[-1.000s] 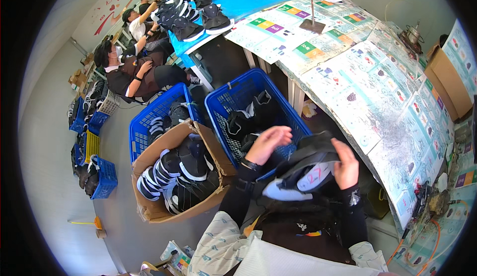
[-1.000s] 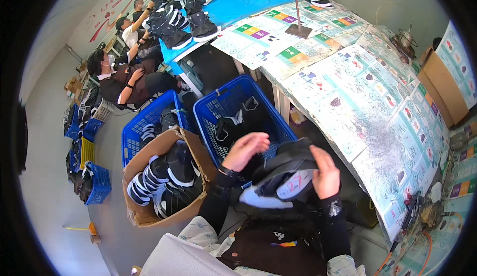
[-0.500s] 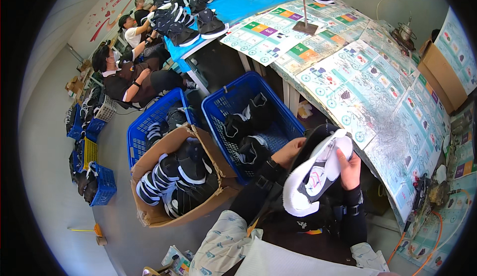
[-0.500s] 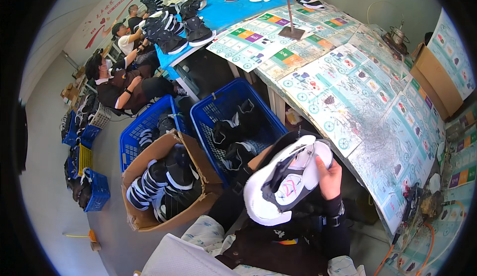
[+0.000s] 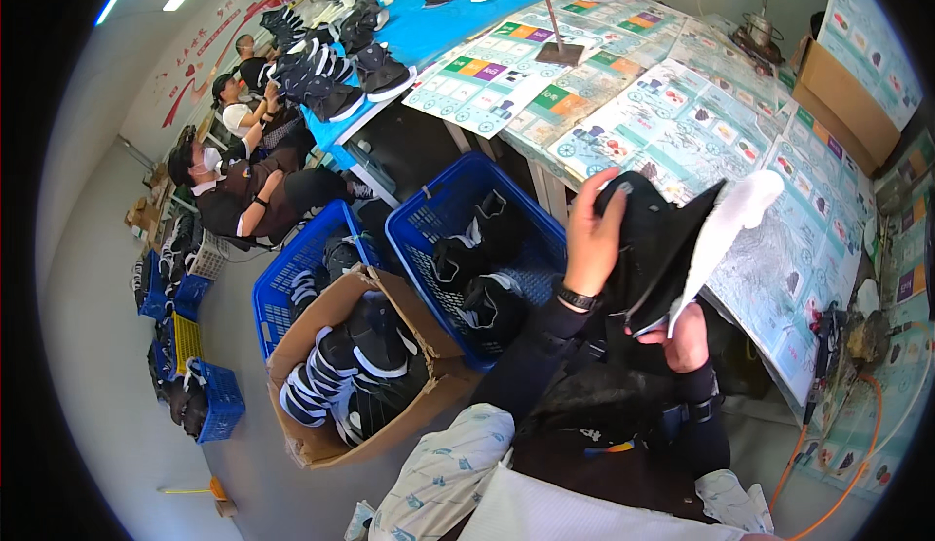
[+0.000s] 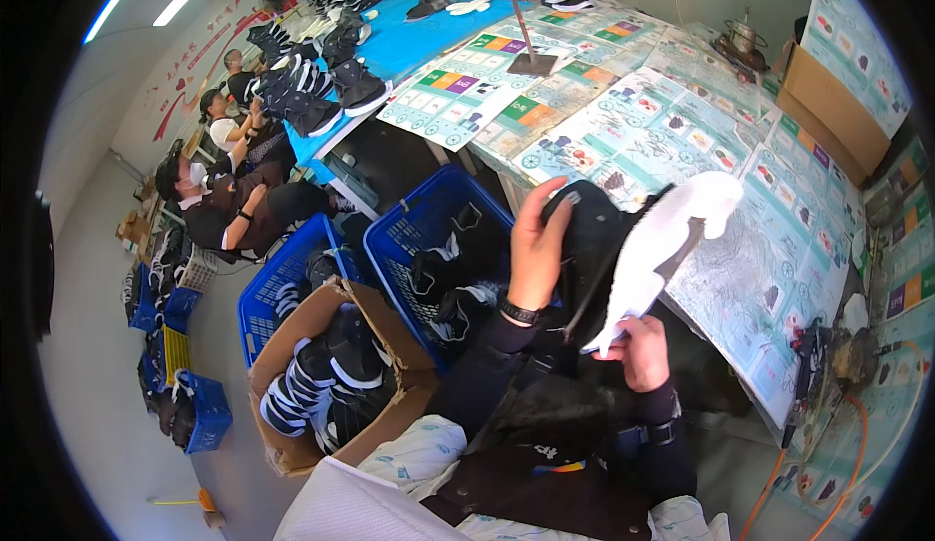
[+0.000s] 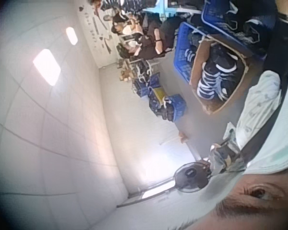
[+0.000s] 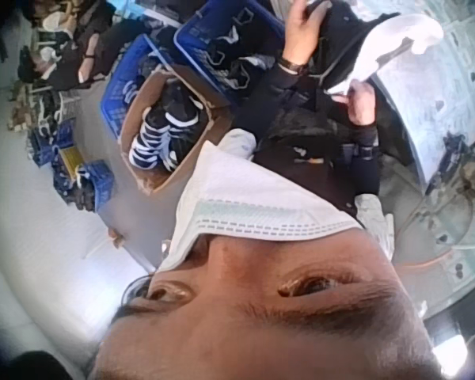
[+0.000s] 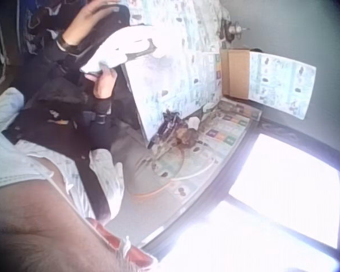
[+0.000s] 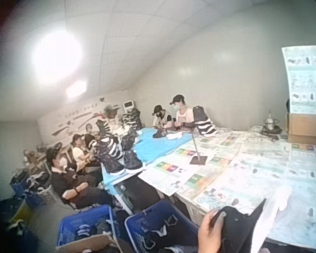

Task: The person is using a handheld air stapler or specialized stitching tool to attach or secure components of a shoe upper on a workbench.

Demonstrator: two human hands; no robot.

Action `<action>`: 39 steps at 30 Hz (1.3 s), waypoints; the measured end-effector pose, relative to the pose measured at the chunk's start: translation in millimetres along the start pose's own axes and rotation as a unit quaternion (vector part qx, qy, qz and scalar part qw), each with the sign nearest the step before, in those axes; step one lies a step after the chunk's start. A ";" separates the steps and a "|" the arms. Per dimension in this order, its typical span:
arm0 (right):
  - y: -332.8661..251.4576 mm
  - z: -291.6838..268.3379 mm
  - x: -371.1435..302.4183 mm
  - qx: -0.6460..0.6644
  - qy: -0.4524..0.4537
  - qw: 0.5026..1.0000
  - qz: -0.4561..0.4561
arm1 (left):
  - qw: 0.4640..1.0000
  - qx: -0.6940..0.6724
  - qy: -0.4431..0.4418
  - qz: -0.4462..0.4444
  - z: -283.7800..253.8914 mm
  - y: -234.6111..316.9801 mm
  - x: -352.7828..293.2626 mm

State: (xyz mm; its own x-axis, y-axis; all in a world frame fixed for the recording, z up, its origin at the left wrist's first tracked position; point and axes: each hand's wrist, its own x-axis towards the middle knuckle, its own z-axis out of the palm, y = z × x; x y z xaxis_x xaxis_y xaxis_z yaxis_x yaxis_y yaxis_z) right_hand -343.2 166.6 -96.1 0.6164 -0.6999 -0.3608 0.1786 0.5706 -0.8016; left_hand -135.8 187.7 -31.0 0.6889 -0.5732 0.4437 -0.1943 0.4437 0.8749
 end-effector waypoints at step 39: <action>-12.5 -61.7 -11.6 -0.396 0.024 0.886 -0.241 | 0.969 -0.162 0.005 -0.187 -0.8 -2.3 -72.2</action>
State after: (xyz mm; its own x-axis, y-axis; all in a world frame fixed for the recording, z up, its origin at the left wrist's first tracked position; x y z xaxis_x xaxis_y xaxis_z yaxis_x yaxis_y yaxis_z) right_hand -399.9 141.1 -111.3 0.5781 -0.8087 0.1088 -0.1941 -0.2658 -0.9443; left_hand -184.6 228.6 -65.2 0.6757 -0.7297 0.1042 0.2989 0.4005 0.8662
